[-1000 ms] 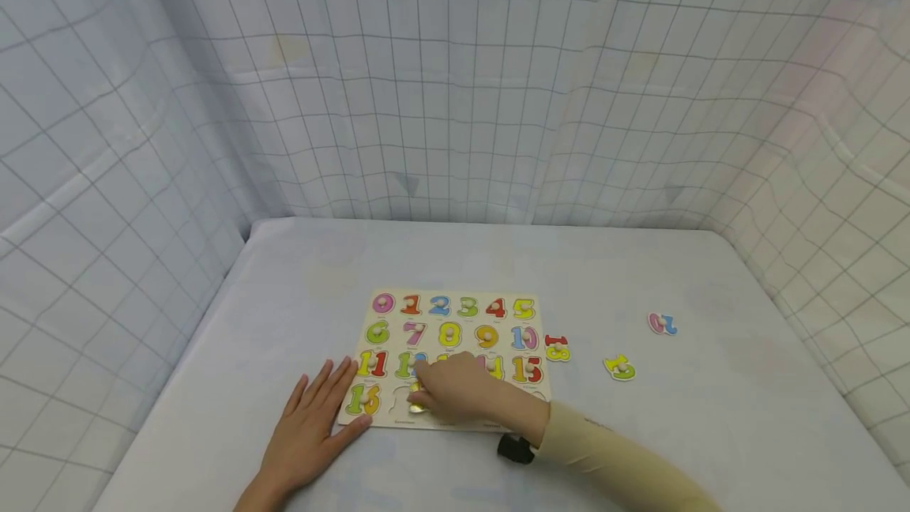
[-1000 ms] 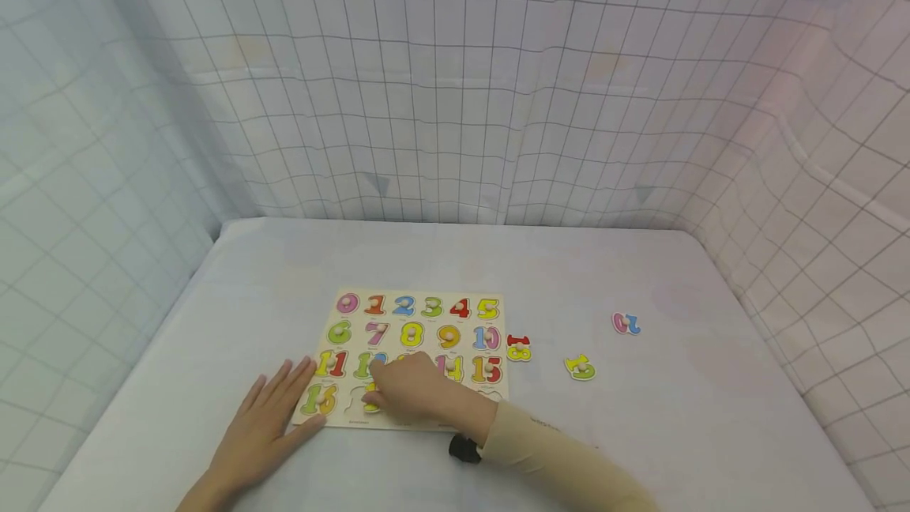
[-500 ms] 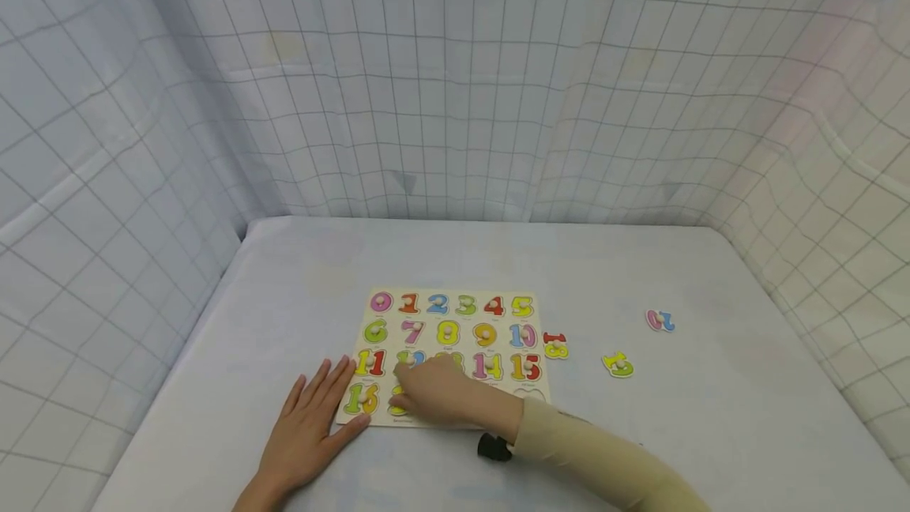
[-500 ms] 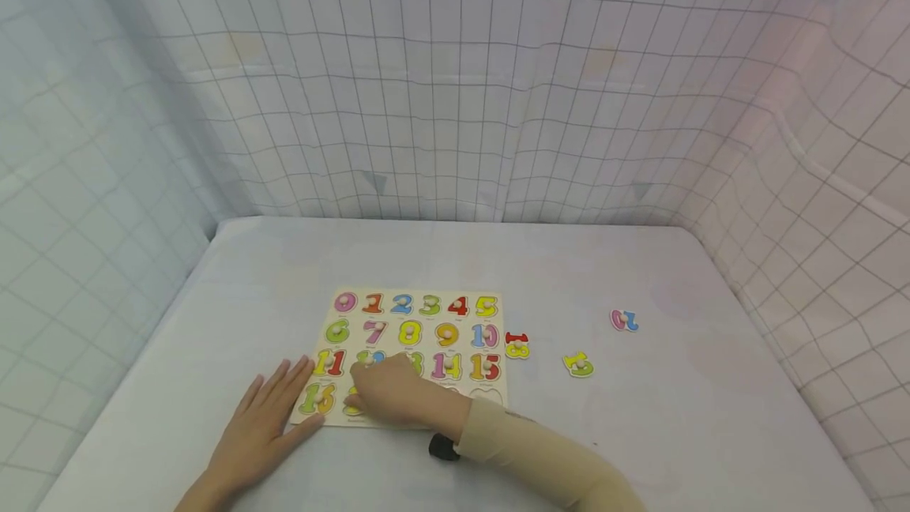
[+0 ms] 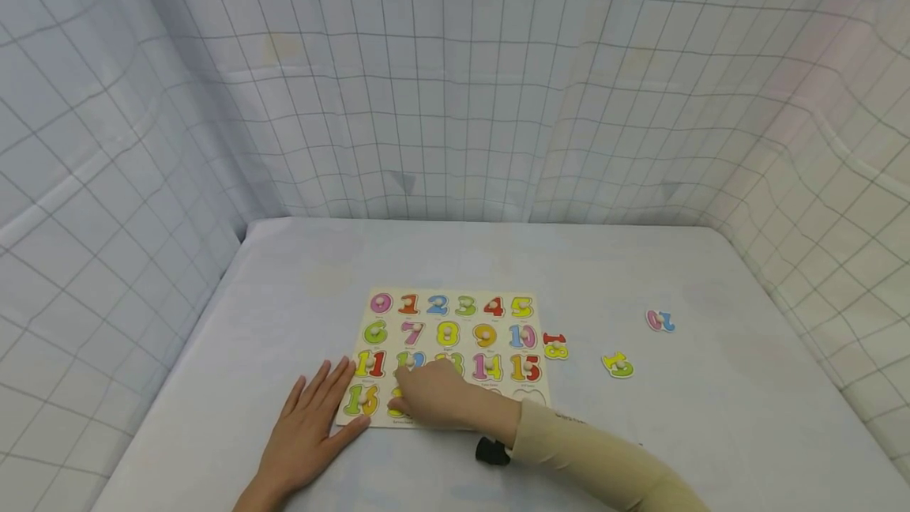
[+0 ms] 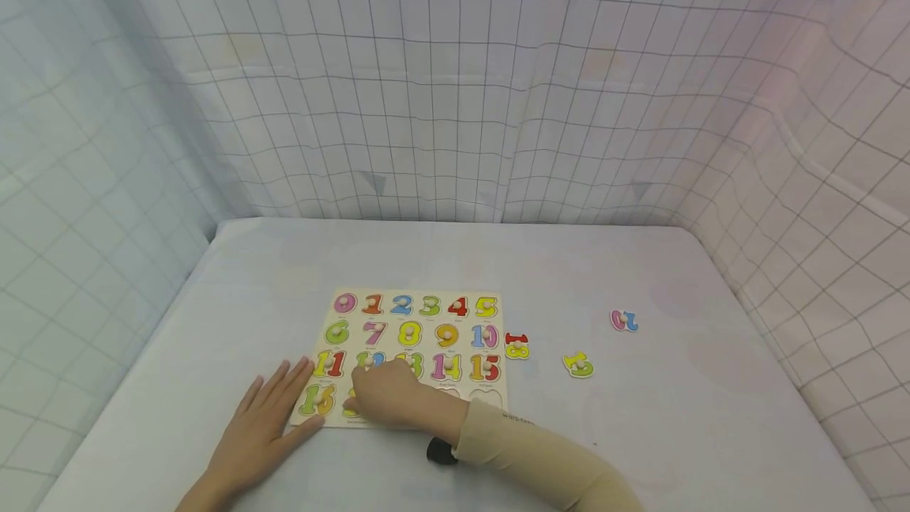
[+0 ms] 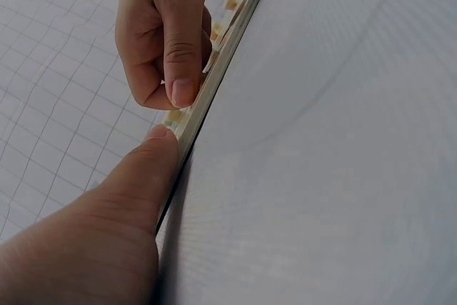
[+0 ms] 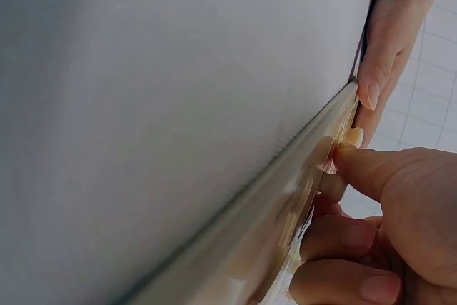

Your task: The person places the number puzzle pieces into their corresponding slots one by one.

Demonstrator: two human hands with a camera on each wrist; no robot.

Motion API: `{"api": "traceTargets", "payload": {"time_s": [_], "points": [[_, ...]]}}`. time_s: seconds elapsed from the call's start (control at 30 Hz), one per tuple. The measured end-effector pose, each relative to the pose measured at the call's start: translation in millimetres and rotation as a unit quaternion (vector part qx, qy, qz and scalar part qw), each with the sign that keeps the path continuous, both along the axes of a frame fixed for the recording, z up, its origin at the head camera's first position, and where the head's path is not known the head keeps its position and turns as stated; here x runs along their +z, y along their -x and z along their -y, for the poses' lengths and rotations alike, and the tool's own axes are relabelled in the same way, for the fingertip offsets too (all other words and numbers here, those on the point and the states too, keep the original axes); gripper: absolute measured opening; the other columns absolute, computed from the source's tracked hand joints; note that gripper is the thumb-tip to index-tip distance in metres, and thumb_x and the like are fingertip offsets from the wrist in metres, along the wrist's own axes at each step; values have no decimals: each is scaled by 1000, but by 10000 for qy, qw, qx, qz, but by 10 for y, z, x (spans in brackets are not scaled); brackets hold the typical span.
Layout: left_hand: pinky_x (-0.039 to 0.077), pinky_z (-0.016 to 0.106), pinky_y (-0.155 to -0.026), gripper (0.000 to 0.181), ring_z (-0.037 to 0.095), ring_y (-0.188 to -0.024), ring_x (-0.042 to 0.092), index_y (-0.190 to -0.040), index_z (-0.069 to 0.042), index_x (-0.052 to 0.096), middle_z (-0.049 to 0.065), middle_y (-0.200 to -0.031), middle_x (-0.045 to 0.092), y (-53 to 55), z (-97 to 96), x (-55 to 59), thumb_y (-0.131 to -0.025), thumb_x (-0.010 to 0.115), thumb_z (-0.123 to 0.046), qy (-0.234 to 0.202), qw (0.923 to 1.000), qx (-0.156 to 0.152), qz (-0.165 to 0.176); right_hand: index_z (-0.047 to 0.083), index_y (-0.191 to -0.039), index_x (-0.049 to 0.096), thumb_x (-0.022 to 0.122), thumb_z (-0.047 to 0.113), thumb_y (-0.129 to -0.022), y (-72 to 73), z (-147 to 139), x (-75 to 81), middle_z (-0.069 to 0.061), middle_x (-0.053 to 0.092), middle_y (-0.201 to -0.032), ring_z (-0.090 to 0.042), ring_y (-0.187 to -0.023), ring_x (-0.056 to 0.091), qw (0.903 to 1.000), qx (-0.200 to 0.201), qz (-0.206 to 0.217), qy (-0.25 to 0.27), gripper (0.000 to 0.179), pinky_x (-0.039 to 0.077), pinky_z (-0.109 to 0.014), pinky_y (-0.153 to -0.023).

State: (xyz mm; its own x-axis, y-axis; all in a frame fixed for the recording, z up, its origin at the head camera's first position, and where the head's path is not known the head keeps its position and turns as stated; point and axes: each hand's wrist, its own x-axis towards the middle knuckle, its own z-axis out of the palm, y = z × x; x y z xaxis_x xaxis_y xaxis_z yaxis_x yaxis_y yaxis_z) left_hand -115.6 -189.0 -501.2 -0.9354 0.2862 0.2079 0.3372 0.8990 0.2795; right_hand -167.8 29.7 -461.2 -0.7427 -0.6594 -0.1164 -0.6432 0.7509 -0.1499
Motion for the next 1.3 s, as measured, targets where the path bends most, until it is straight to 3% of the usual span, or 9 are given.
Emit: {"api": "traceTargets", "payload": {"time_s": [0.27,0.43,0.63,0.73,0.9,1.0,1.3], "points": [[0,42,-113,79,25,-141,18,-151,-16,29,3,-152,31,-7,-17,14,-90,50,-61,49,9998,51,184,12,-109,59,55,44,-94,-6,-50,-5,6,52,-63,-9,-53,48,9998,127,45,148,35,40,-26,-52],[0,42,-113,79,25,-141,19,-150,-16,30,3,-151,32,-6,-7,-12,-89,52,-60,75,9999,51,56,13,-109,57,58,42,-94,-17,-84,-1,7,47,-59,-9,-50,44,9994,188,73,281,33,35,-24,-49],[-1,40,-113,79,25,-140,20,-150,-16,30,4,-150,34,-1,3,-37,-89,53,-59,74,9999,10,-145,19,-85,51,59,43,-93,8,-196,-38,10,44,-54,-6,-45,40,9964,202,187,801,26,30,-22,-45],[1,41,-113,78,25,-140,20,-150,-16,31,4,-150,34,-4,0,-35,-89,53,-59,47,9999,15,-152,22,-82,50,57,45,-93,23,-305,3,11,43,-53,-5,-46,39,9941,26,392,1012,27,29,-22,-46],[2,41,-113,78,25,-140,20,-150,-16,31,3,-151,33,-8,-18,-25,-89,53,-59,-13,9999,29,-100,22,-85,54,55,45,-94,134,-626,108,10,41,-52,-7,-45,36,9909,-577,336,1168,25,27,-23,-45],[1,41,-113,78,25,-140,20,-150,-16,31,3,-151,33,-7,-23,-28,-89,52,-60,8,9999,21,-110,20,-85,55,58,42,-93,237,-901,131,9,40,-50,-8,-44,36,9845,-1178,211,1285,24,25,-24,-43],[0,41,-113,79,24,-141,19,-150,-16,30,3,-151,33,-1,1,-53,-89,52,-61,122,9998,17,-182,9,-86,52,59,39,-94,480,-1689,74,0,46,-54,-15,-46,42,9431,-3190,94,934,32,30,-25,-42]]}}
